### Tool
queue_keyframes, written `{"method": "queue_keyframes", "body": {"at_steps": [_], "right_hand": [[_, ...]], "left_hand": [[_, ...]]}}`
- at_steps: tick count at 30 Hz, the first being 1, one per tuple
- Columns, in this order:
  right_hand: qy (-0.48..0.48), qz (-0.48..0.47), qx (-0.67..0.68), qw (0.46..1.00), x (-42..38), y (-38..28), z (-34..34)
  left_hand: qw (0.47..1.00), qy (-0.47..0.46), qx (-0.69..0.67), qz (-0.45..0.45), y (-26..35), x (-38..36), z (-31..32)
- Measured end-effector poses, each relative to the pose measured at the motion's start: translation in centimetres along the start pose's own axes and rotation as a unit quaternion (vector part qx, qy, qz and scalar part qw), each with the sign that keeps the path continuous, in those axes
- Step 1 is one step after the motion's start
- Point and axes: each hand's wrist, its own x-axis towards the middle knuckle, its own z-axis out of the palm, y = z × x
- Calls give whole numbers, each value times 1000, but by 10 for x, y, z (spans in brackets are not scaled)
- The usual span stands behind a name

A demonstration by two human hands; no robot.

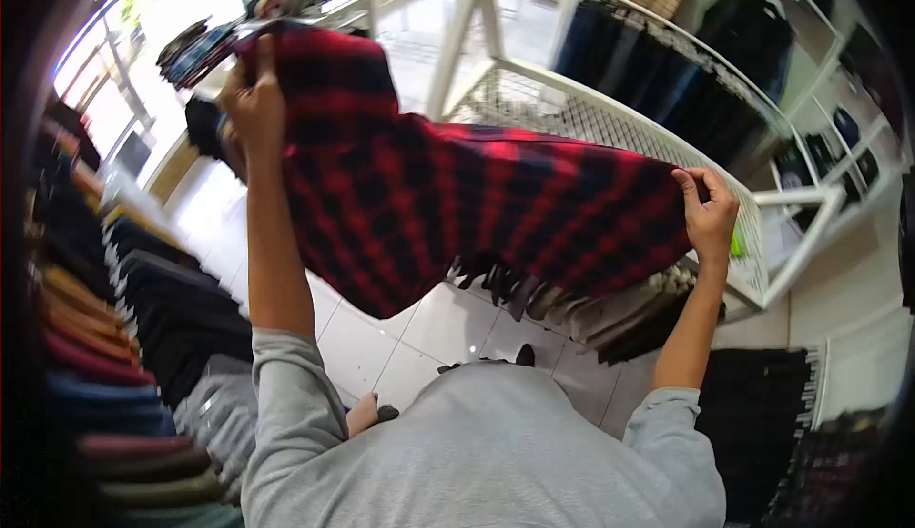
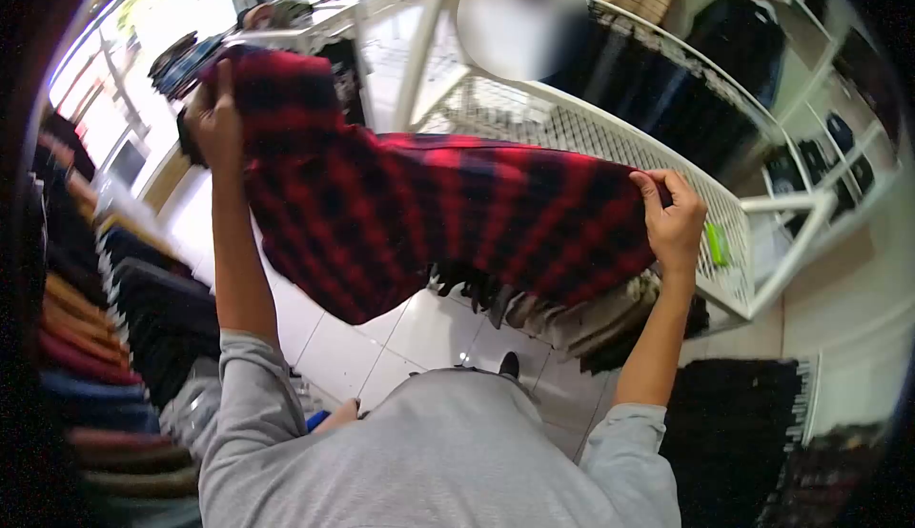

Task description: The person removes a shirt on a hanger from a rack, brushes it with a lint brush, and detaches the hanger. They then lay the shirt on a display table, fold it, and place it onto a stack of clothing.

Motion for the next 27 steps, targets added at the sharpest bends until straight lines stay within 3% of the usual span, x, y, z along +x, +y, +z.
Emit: {"method": "queue_keyframes", "body": {"at_steps": [1,5,7,9,11,13,15,16,17,19,21,23,25,27], "right_hand": [[-23,57,-21,998,-8,6,-16],[26,131,-40,990,-54,31,-59],[-22,256,65,964,-81,51,-81],[-30,262,143,954,-100,61,-98],[17,261,148,954,-108,65,-105],[58,256,158,952,-111,74,-105],[139,282,44,948,-117,87,-97],[156,297,25,942,-117,83,-92],[155,296,27,942,-117,84,-88],[250,251,-49,934,-115,92,-83],[251,260,-60,930,-107,94,-91],[293,160,-173,927,-93,96,-98],[298,142,-187,925,-78,100,-108],[320,85,-256,908,-54,104,-116]], "left_hand": [[998,2,62,-9,18,-7,8],[999,22,-8,24,64,-48,54],[998,-13,-38,45,66,-62,82],[995,-35,-53,71,70,-75,106],[993,-31,62,99,74,-84,133],[987,-54,128,76,74,-93,151],[977,-116,176,-29,83,-109,165],[982,-73,172,-19,83,-120,175],[982,-71,174,-19,79,-129,183],[992,89,-38,87,81,-139,199],[985,120,-43,113,93,-133,204],[969,180,-54,162,113,-120,204],[960,191,-60,195,129,-99,215],[926,224,-68,295,155,-78,227]]}}
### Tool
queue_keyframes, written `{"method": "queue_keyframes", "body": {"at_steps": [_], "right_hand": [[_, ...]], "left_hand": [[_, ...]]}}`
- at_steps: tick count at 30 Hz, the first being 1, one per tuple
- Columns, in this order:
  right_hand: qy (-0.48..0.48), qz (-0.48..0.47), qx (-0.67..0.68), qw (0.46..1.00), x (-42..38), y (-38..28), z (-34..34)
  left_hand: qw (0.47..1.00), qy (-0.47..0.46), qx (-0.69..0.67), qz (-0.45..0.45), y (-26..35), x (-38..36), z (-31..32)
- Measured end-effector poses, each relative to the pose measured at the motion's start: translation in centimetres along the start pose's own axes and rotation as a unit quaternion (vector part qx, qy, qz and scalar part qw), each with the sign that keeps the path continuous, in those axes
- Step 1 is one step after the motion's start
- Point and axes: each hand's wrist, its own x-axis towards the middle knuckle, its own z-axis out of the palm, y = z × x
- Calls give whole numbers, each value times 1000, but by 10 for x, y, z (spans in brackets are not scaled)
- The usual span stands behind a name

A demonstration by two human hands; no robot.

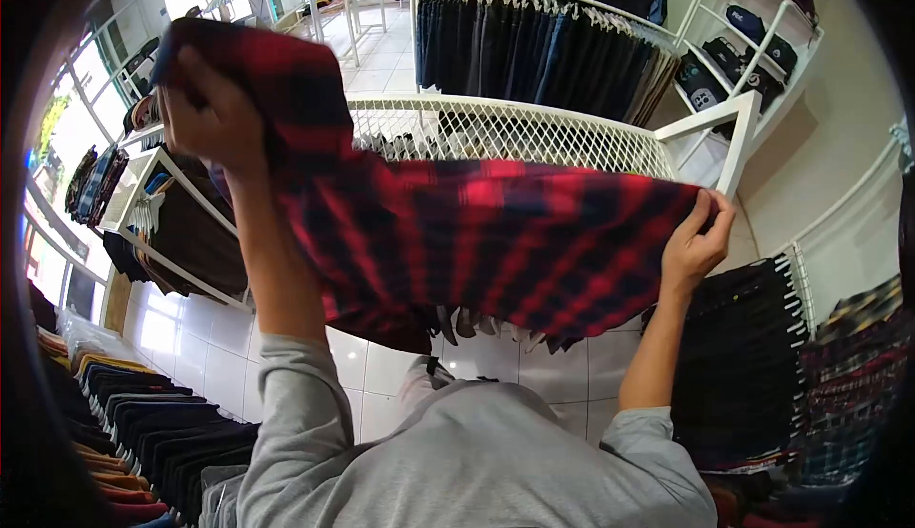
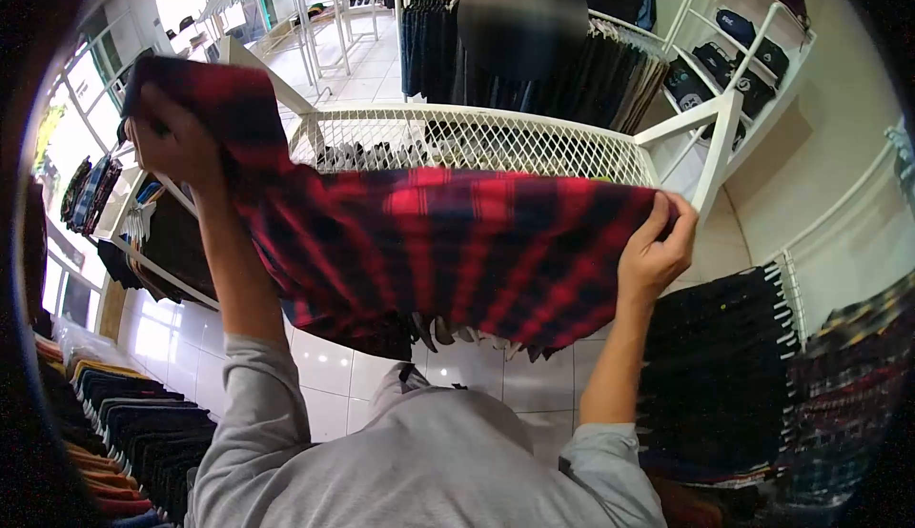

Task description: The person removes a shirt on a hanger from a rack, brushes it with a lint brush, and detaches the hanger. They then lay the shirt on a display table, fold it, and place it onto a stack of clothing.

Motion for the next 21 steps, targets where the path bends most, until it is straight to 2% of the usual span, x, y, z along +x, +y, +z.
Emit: {"method": "queue_keyframes", "body": {"at_steps": [2,4,6,8,9,10,12,14,15,16,18,19,21], "right_hand": [[11,-14,-6,1000,31,-6,14],[8,-24,-8,1000,66,-11,33],[-40,-21,-20,999,103,-6,58],[-96,12,-28,995,134,-5,90],[-133,24,-18,991,147,4,112],[-169,38,-9,985,158,13,134],[-202,19,-28,979,165,39,190],[-240,22,-12,971,150,77,253],[-275,48,-28,960,135,95,283],[-281,61,-18,958,113,114,313],[-301,81,5,950,59,144,361],[-303,76,-12,950,33,151,375],[-329,70,-56,940,-11,168,391]], "left_hand": [[999,-9,23,45,-14,15,37],[986,-79,136,53,-37,27,83],[989,-27,96,112,-51,35,147],[981,-157,109,40,-16,29,178],[987,-130,39,86,-29,19,210],[981,-170,36,90,-37,8,234],[970,-236,38,44,-49,-36,276],[947,-293,107,72,-94,-107,325],[942,-325,29,74,-92,-138,324],[919,-391,51,30,-92,-173,326],[889,-457,34,-1,-103,-251,329],[890,-456,17,5,-99,-282,321],[855,-517,34,-30,-104,-342,308]]}}
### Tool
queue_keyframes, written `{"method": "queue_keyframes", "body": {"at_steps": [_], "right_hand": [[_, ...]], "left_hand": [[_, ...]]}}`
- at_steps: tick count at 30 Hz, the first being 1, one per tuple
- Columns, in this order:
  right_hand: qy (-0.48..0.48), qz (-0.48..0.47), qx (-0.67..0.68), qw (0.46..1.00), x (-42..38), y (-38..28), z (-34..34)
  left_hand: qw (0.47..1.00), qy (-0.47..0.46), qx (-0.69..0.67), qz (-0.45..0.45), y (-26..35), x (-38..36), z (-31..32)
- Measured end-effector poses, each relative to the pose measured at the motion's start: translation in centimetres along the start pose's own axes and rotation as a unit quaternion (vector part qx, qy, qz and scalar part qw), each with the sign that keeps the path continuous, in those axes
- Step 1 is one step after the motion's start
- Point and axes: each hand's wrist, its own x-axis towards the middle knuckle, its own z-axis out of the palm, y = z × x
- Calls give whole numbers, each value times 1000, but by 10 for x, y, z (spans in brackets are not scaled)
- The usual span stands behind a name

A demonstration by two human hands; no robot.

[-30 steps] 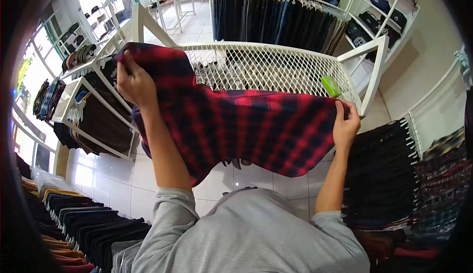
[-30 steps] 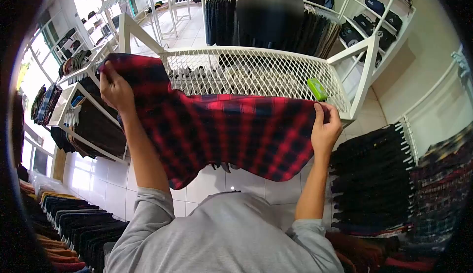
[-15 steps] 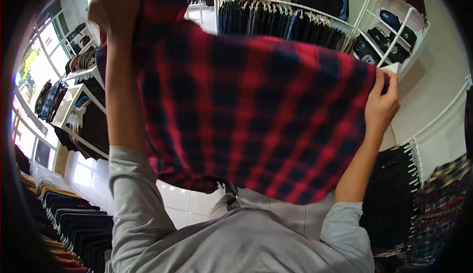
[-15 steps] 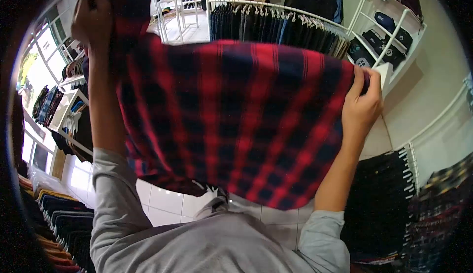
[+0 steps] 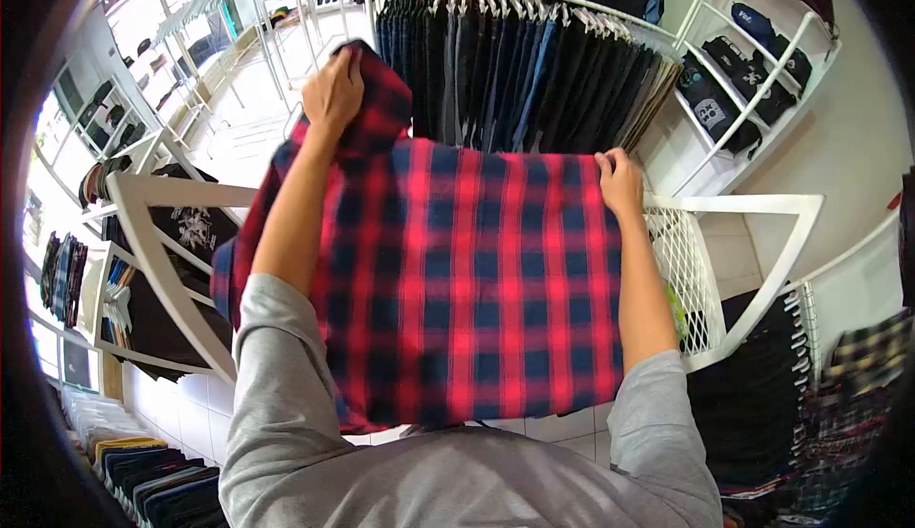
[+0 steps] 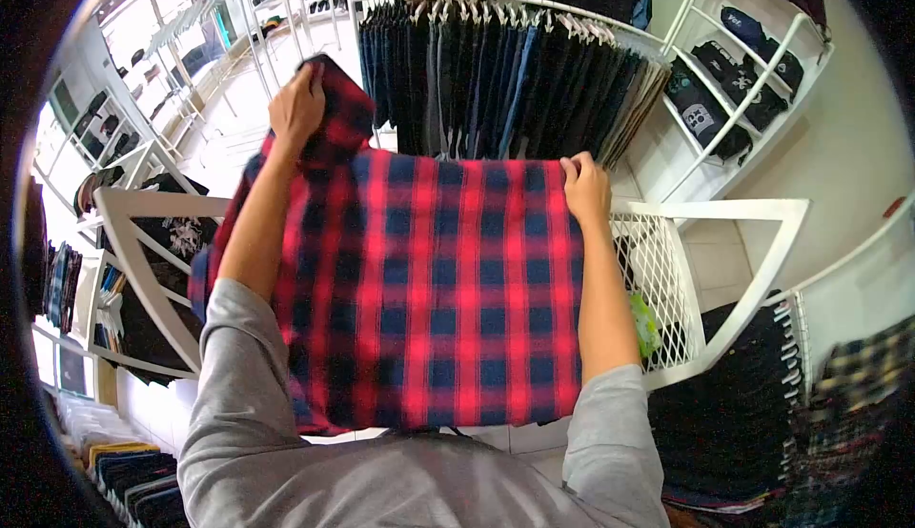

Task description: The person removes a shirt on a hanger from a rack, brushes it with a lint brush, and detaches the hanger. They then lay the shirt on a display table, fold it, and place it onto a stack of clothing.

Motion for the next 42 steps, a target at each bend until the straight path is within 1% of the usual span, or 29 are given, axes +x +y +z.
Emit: {"method": "queue_keyframes", "body": {"at_steps": [1,4,7,8,10,11,12,13,14,15,16,17,18,19,21,23,25,27,28,29,31,32,33,35,37,39,40,41,42], "right_hand": [[-14,13,-4,1000,-10,6,12],[-8,10,-9,1000,-31,9,27],[14,15,-27,999,-36,1,24],[34,3,-12,999,-35,0,21],[56,-15,3,998,-30,0,12],[54,-11,51,997,-27,0,7],[52,-6,101,994,-27,0,1],[53,-8,102,993,-27,-9,-12],[30,-18,120,992,-27,-17,-28],[6,-27,137,990,-30,-25,-44],[-6,-61,110,992,-34,-28,-58],[-4,-62,113,992,-41,-31,-71],[-2,-79,48,996,-50,-37,-84],[1,-96,-17,995,-59,-41,-96],[-13,-84,-19,996,-83,-44,-113],[-17,-96,-70,993,-108,-45,-126],[-22,-95,-56,994,-136,-40,-133],[-25,-111,-75,991,-162,-38,-138],[-59,-94,-72,991,-174,-34,-138],[-60,-92,-72,991,-186,-30,-138],[-91,-146,-53,984,-201,-25,-143],[-86,-138,-42,986,-205,-24,-150],[-84,-135,-43,986,-208,-22,-156],[29,-102,-79,991,-211,-15,-171],[31,-71,-98,992,-220,16,-173],[-33,9,-181,983,-226,38,-176],[-129,65,-99,985,-223,50,-178],[-120,70,-103,985,-225,56,-179],[-104,57,-108,987,-227,60,-180]], "left_hand": [[1000,-13,-12,-17,-4,-18,18],[996,-65,-15,-54,-23,-61,52],[990,-105,-34,-84,-31,-75,57],[986,-109,-47,-117,-32,-72,54],[976,-104,-79,-174,-34,-60,39],[969,-90,-124,-194,-35,-53,30],[964,-97,-143,-204,-36,-46,16],[958,-104,-162,-213,-39,-41,6],[954,-81,-210,-198,-50,-40,2],[921,-104,-305,-220,-54,-40,-13],[904,-127,-336,-232,-58,-41,-32],[886,-149,-366,-243,-61,-44,-52],[850,-114,-453,-243,-40,-53,-84],[852,-112,-451,-241,-37,-64,-109],[855,-100,-426,-280,-36,-91,-155],[834,-41,-453,-311,4,-124,-214],[884,-38,-362,-294,-22,-178,-228],[899,-31,-342,-273,-31,-239,-239],[903,-56,-297,-305,-25,-264,-245],[904,-83,-249,-338,-18,-289,-252],[942,-20,-112,-315,8,-323,-258],[957,55,-69,-278,25,-331,-260],[957,54,-71,-275,53,-325,-265],[976,55,-113,-177,119,-307,-284],[963,-111,-229,-87,170,-301,-282],[944,-171,-282,30,217,-305,-264],[936,-191,-289,61,236,-310,-253],[927,-210,-295,94,252,-317,-240],[919,-236,-298,101,266,-324,-230]]}}
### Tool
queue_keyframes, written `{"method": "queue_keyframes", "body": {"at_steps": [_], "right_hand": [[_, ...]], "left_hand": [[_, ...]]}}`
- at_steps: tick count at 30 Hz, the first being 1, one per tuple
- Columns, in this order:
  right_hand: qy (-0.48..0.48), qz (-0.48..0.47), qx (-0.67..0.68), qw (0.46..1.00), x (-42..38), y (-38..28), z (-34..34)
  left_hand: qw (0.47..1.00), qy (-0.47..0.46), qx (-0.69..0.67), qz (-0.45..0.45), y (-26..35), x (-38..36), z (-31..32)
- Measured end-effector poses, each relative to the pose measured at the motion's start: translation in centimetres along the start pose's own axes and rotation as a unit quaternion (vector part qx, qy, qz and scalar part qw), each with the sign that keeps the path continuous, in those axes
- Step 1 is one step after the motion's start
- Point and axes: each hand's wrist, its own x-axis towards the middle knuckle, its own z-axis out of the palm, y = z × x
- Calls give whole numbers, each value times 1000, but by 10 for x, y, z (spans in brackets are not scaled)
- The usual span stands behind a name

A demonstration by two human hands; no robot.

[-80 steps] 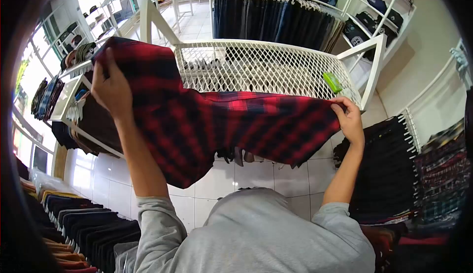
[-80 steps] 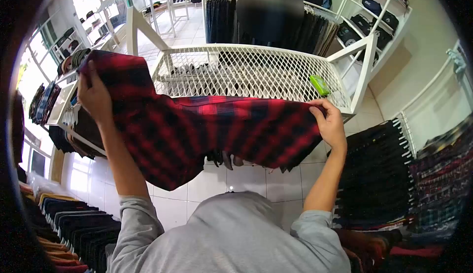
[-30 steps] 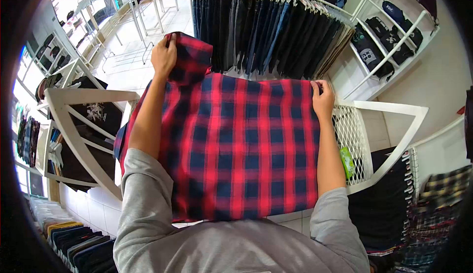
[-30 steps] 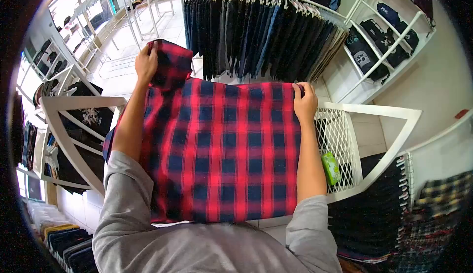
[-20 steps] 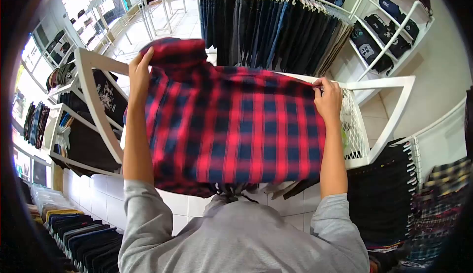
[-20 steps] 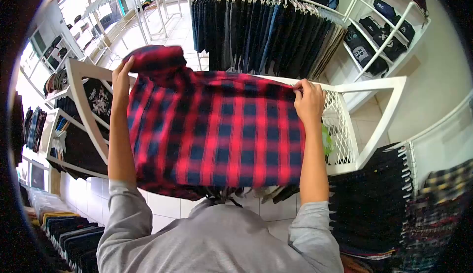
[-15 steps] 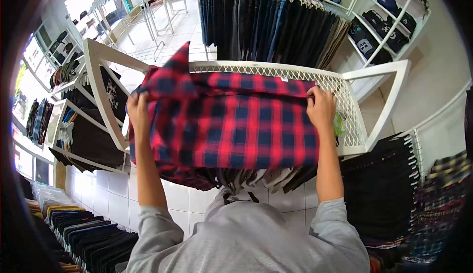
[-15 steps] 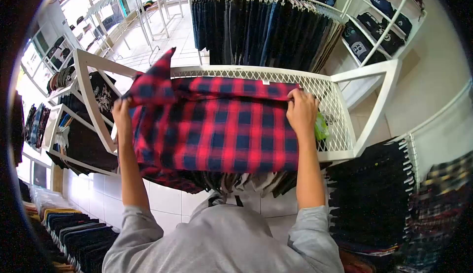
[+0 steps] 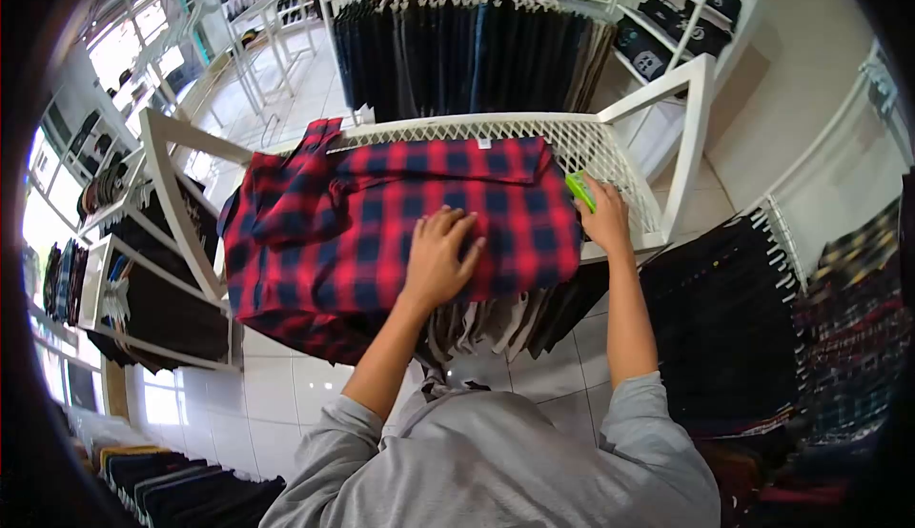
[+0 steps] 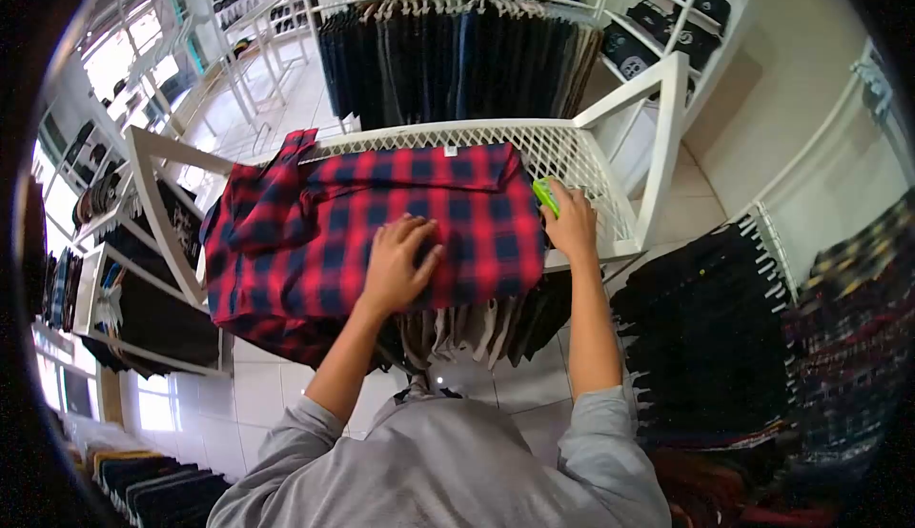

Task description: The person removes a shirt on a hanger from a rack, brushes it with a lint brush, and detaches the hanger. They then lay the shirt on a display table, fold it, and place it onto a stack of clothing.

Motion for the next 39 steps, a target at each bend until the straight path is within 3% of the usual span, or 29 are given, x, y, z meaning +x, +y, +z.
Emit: {"method": "queue_keyframes", "body": {"at_steps": [2,5,7,9,10,11,12,13,17,22,23,25,26,28,29,30,31,32,33,35,36,39], "right_hand": [[51,3,-4,999,2,17,2],[66,72,-11,995,16,47,6],[33,91,-10,995,13,47,3],[139,30,-205,968,12,34,-1],[206,6,-181,962,16,18,0],[202,-1,-176,963,21,2,1],[175,-30,-89,980,28,-17,2],[145,-59,-2,988,36,-33,7],[84,-156,88,980,90,-73,49],[-97,-103,-30,989,137,-68,64],[-84,-127,-18,988,136,-66,59],[-195,-97,-27,976,142,-74,39],[-196,-97,-28,975,143,-72,42],[-67,-84,96,990,132,-67,47],[-68,-82,94,990,131,-64,48],[-81,-2,264,961,129,-66,43],[-91,78,425,897,126,-73,34],[-32,108,466,878,117,-83,29],[-30,109,467,877,112,-88,27],[105,107,359,921,103,-91,28],[148,98,262,949,101,-88,33],[230,88,190,950,96,-108,9]], "left_hand": [[998,-60,-20,-7,9,0,27],[998,-46,39,-9,16,1,35],[997,-67,26,-26,14,0,35],[999,-42,3,-3,8,1,34],[999,-41,7,-11,3,3,30],[994,-72,-68,-38,-5,10,23],[983,-101,-142,-64,-13,19,16],[978,-70,-176,-85,-17,30,4],[999,1,15,-43,-101,82,-29],[947,-134,282,-77,-237,106,-66],[933,-163,315,-64,-246,99,-77],[924,-196,324,-57,-254,92,-91],[924,-196,323,-57,-254,93,-96],[917,-213,332,-51,-248,96,-104],[918,-214,330,-50,-255,93,-101],[936,-168,310,-17,-266,88,-98],[950,-120,290,15,-269,85,-99],[953,-74,288,61,-273,85,-102],[953,-74,288,64,-269,86,-106],[963,-5,269,-9,-253,88,-116],[954,101,278,57,-235,92,-125],[935,158,312,55,-196,109,-154]]}}
